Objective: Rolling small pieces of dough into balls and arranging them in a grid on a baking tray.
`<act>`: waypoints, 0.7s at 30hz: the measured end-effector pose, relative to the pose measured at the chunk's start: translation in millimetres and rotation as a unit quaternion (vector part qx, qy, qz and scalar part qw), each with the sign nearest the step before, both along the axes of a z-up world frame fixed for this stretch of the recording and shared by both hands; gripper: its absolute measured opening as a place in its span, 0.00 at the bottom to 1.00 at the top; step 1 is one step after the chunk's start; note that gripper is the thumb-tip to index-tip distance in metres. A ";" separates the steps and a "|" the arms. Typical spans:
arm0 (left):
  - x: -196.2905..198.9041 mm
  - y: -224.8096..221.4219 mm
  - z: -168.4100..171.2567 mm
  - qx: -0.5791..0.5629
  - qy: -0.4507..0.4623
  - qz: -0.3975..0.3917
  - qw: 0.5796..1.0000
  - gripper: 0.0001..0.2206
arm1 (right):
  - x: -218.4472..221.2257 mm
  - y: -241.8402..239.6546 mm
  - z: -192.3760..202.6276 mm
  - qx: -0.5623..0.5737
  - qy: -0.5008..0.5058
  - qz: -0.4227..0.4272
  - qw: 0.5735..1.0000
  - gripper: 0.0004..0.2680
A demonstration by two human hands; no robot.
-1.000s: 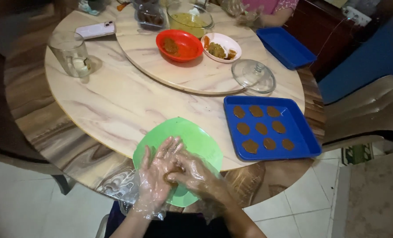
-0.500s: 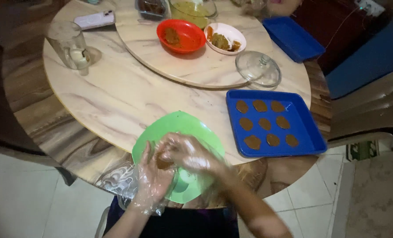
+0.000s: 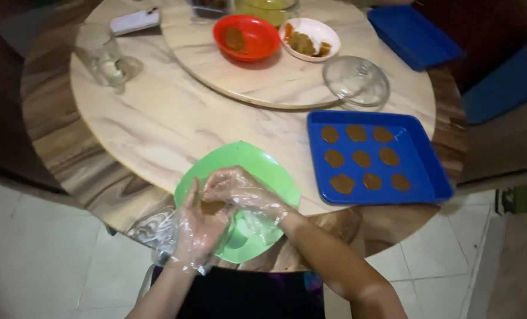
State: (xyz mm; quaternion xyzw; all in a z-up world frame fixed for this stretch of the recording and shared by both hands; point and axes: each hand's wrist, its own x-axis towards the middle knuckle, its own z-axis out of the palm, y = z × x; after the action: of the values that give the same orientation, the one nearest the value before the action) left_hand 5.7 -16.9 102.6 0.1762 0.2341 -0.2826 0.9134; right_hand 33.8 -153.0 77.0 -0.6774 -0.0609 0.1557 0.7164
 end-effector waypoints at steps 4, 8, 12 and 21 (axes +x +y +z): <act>-2.5 7.9 -32.4 -0.126 -0.012 0.012 0.992 0.23 | -8.3 -3.5 24.2 -0.001 0.056 0.044 0.997 0.07; 5.3 5.2 -50.8 -0.061 -0.091 -0.007 0.994 0.28 | -22.7 4.1 62.7 -0.125 0.089 0.041 0.987 0.09; 0.2 6.7 -38.6 -0.267 -0.120 -0.041 0.955 0.19 | -17.1 -1.0 32.0 -0.039 0.016 0.087 0.995 0.12; -7.2 7.3 -15.8 -0.199 -0.079 -0.026 0.976 0.19 | -23.9 3.7 46.4 -0.078 -0.015 0.012 0.997 0.07</act>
State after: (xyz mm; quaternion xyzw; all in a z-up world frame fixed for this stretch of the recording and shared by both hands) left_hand -1.6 -9.6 86.8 0.0185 0.0958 -0.3321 0.9382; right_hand 9.9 -149.3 123.4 -0.7325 -0.0675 0.1582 0.6587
